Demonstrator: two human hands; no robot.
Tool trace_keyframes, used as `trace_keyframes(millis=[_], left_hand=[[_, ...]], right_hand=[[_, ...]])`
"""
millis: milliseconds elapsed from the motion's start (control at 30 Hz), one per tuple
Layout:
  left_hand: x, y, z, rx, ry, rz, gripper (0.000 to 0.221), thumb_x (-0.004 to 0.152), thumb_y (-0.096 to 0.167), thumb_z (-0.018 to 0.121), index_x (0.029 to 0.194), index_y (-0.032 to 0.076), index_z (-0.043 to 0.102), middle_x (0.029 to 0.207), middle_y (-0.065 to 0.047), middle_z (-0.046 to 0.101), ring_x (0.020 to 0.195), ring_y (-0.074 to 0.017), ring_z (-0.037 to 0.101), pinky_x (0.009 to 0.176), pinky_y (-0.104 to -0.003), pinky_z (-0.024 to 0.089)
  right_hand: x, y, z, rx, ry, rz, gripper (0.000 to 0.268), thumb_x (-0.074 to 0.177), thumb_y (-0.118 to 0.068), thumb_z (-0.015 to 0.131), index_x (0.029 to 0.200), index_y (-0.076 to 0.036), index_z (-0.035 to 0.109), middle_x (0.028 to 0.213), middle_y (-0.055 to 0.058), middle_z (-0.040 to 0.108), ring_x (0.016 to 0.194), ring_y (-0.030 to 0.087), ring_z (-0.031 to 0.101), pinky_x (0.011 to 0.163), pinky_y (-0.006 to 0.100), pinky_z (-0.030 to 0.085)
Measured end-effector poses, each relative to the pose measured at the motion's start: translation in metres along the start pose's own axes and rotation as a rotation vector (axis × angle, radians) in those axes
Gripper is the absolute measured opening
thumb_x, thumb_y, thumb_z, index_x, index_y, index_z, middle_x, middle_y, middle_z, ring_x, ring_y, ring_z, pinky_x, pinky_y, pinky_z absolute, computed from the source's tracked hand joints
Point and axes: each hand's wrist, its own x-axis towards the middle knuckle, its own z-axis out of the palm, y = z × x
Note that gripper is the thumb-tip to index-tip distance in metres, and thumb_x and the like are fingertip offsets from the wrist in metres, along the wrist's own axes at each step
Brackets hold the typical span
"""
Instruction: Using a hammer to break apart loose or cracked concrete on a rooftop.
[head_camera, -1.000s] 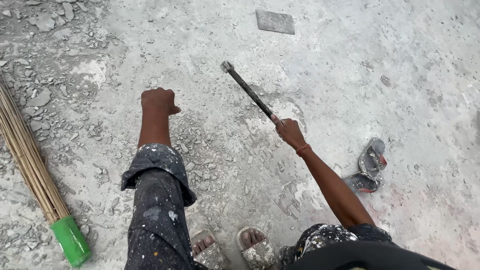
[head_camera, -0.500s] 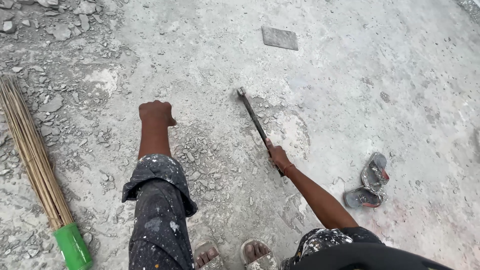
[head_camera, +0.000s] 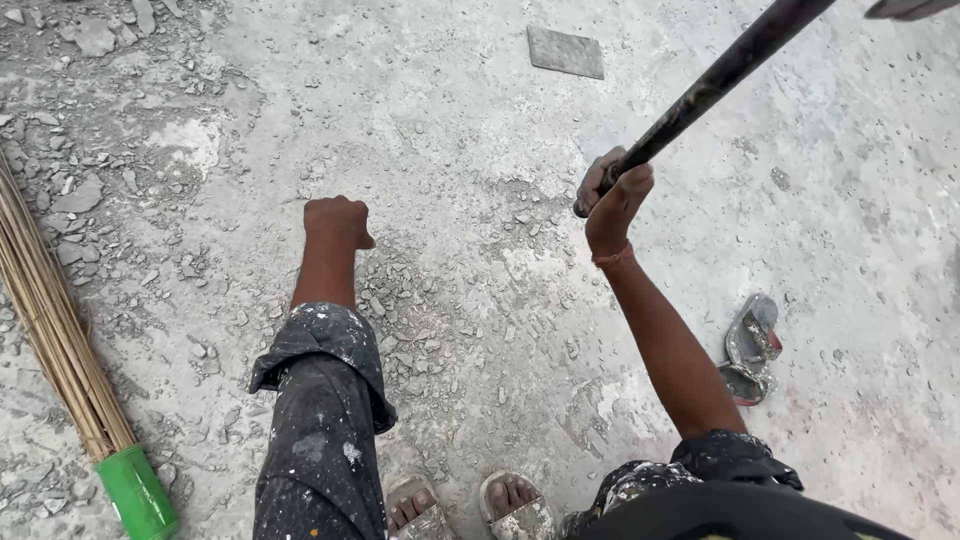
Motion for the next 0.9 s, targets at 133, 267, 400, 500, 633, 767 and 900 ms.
trace_keyframes(millis=[133,267,400,500,633,767,900], left_hand=[[-0.031,-0.014,-0.026,-0.009,0.027,-0.08,0.052,0.081,0.053,0.084,0.119,0.018,0.076,0.118,-0.004,0.075,0.111,-0.0244,0.073,0.087,-0.043,0.058],[-0.047,-0.01,-0.023,0.0,-0.086,-0.17,0.045,0.083,0.047,0.084,0.116,0.018,0.077,0.117,-0.003,0.075,0.108,-0.0256,0.074,0.069,-0.039,0.065],[-0.013,0.004,-0.015,-0.017,-0.079,-0.16,0.045,0.081,0.045,0.086,0.116,0.018,0.078,0.118,-0.004,0.073,0.112,-0.0284,0.07,0.067,-0.039,0.066],[0.011,0.019,0.002,-0.012,-0.023,-0.082,0.053,0.079,0.05,0.088,0.119,0.018,0.077,0.12,-0.006,0.074,0.113,-0.0275,0.07,0.076,-0.04,0.061],[0.004,0.017,0.006,0.051,-0.083,-0.039,0.049,0.08,0.05,0.085,0.119,0.02,0.077,0.119,-0.003,0.076,0.107,-0.0236,0.076,0.079,-0.04,0.062],[-0.018,0.017,-0.036,0.029,0.034,-0.048,0.048,0.081,0.05,0.084,0.119,0.02,0.077,0.117,-0.003,0.076,0.105,-0.0237,0.075,0.078,-0.039,0.062],[-0.025,0.013,-0.022,0.042,-0.081,-0.097,0.042,0.084,0.042,0.081,0.118,0.019,0.077,0.116,-0.003,0.075,0.102,-0.0239,0.076,0.072,-0.04,0.066]], right_hand=[[-0.104,0.093,-0.048,-0.721,-0.168,0.752,0.084,0.1,-0.076,0.031,0.055,-0.009,0.056,0.046,0.003,0.053,0.038,0.011,0.051,0.043,0.025,0.04],[-0.009,0.005,-0.041,-0.575,-0.233,0.899,0.08,0.094,-0.077,0.048,0.055,-0.007,0.046,0.046,-0.001,0.039,0.034,0.009,0.037,0.034,0.027,0.029],[0.109,-0.107,-0.012,-0.373,-0.175,0.478,0.075,0.099,-0.079,0.04,0.065,-0.012,0.045,0.051,-0.005,0.037,0.04,0.005,0.035,0.037,0.023,0.028],[0.136,-0.134,-0.005,-0.275,-0.17,0.148,0.074,0.104,-0.079,0.039,0.078,-0.01,0.042,0.058,-0.002,0.037,0.046,0.008,0.036,0.042,0.026,0.03],[0.006,0.005,0.006,-0.131,0.019,0.157,0.074,0.101,-0.077,0.037,0.079,-0.006,0.042,0.055,0.0,0.04,0.04,0.01,0.038,0.037,0.027,0.033],[-0.158,0.24,-0.125,-0.819,-0.197,1.001,0.083,0.102,-0.078,0.037,0.063,-0.008,0.054,0.054,-0.002,0.043,0.047,0.007,0.039,0.045,0.021,0.029],[-0.031,0.043,-0.084,-0.227,0.106,1.19,0.072,0.092,-0.084,0.044,0.065,-0.017,0.043,0.052,-0.008,0.033,0.039,0.006,0.029,0.036,0.026,0.022]])
